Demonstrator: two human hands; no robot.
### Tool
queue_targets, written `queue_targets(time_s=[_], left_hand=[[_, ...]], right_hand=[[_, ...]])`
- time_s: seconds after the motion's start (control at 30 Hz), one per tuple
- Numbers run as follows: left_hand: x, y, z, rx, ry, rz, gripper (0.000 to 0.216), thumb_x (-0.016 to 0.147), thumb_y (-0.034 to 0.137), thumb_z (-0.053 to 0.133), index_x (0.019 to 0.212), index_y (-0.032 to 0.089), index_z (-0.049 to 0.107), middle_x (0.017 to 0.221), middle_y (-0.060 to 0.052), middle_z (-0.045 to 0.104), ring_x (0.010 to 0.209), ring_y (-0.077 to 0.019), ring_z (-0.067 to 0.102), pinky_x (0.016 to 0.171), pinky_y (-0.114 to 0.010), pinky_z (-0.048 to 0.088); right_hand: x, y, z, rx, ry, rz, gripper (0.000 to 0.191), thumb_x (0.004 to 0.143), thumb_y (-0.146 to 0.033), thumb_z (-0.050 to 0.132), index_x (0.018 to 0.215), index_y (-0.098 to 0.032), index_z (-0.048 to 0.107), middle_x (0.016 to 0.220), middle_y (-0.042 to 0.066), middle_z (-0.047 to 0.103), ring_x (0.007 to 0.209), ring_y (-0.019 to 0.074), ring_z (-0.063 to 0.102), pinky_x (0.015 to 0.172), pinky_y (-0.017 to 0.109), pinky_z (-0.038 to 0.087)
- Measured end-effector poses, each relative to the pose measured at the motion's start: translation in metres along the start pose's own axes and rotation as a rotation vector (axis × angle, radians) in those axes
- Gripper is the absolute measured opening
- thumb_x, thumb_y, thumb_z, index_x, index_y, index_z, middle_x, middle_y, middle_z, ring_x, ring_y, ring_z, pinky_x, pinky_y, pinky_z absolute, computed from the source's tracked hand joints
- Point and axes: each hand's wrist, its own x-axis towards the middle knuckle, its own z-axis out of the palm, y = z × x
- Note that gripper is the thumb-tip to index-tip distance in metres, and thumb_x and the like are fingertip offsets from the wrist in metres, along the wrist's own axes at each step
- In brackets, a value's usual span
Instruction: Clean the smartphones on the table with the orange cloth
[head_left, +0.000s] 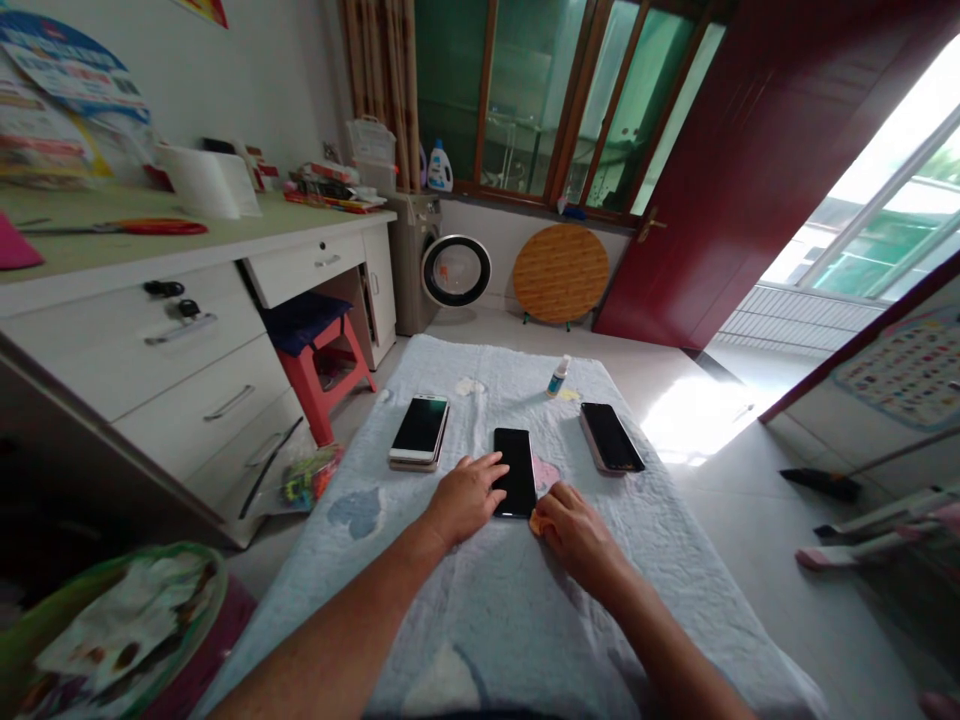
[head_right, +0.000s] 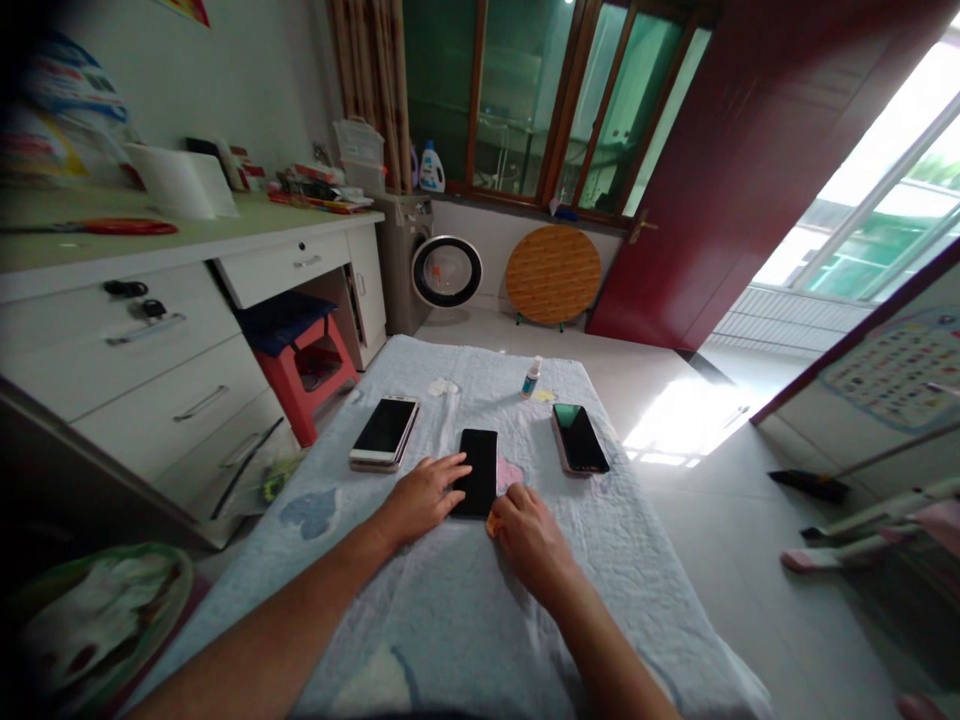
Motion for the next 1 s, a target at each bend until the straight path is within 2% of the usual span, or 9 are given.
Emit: queue_targets(time_s=[0.3,0.63,0.8,1.0], left_hand=[[0.001,-0.003,0.002,-0.009,-0.003,0.003,0.038,0.088,0.026,0.057,0.125,0.021,0.061,0.142,-0.008,0.05,0.122,-0.0221,0.052,0.105,-0.035,0.036],[-0.002,0.001,-0.007,-0.015,-0.037,0.022,0.04,0.088,0.019,0.051,0.127,0.02,0.059,0.143,-0.008,0.049,0.129,-0.02,0.048,0.109,-0.035,0.031],[-0.001,-0.002,-0.005,-0.012,-0.024,0.003,0.039,0.088,0.027,0.054,0.126,0.023,0.06,0.143,-0.006,0.049,0.122,-0.0231,0.052,0.104,-0.036,0.037],[0.0,-0.004,0.0,-0.001,-0.011,0.001,0.038,0.087,0.028,0.059,0.125,0.024,0.061,0.143,-0.006,0.049,0.12,-0.0236,0.054,0.103,-0.037,0.038]], right_hand=[[0.017,-0.019,0.015,-0.227,-0.028,-0.051,0.013,0.085,-0.01,0.053,0.082,-0.017,0.063,0.086,0.005,0.058,0.082,0.016,0.051,0.074,0.025,0.037],[0.032,-0.039,0.034,-0.254,0.008,-0.089,0.01,0.086,-0.013,0.055,0.087,-0.018,0.064,0.087,0.004,0.058,0.077,0.0146,0.05,0.068,0.026,0.034],[0.027,-0.036,0.027,-0.249,-0.007,-0.043,0.013,0.087,-0.012,0.052,0.084,-0.018,0.063,0.083,0.003,0.058,0.076,0.0139,0.051,0.067,0.025,0.033],[0.008,-0.015,0.009,-0.226,-0.019,0.043,0.016,0.086,-0.009,0.049,0.08,-0.018,0.061,0.083,0.004,0.057,0.077,0.014,0.052,0.069,0.024,0.034]])
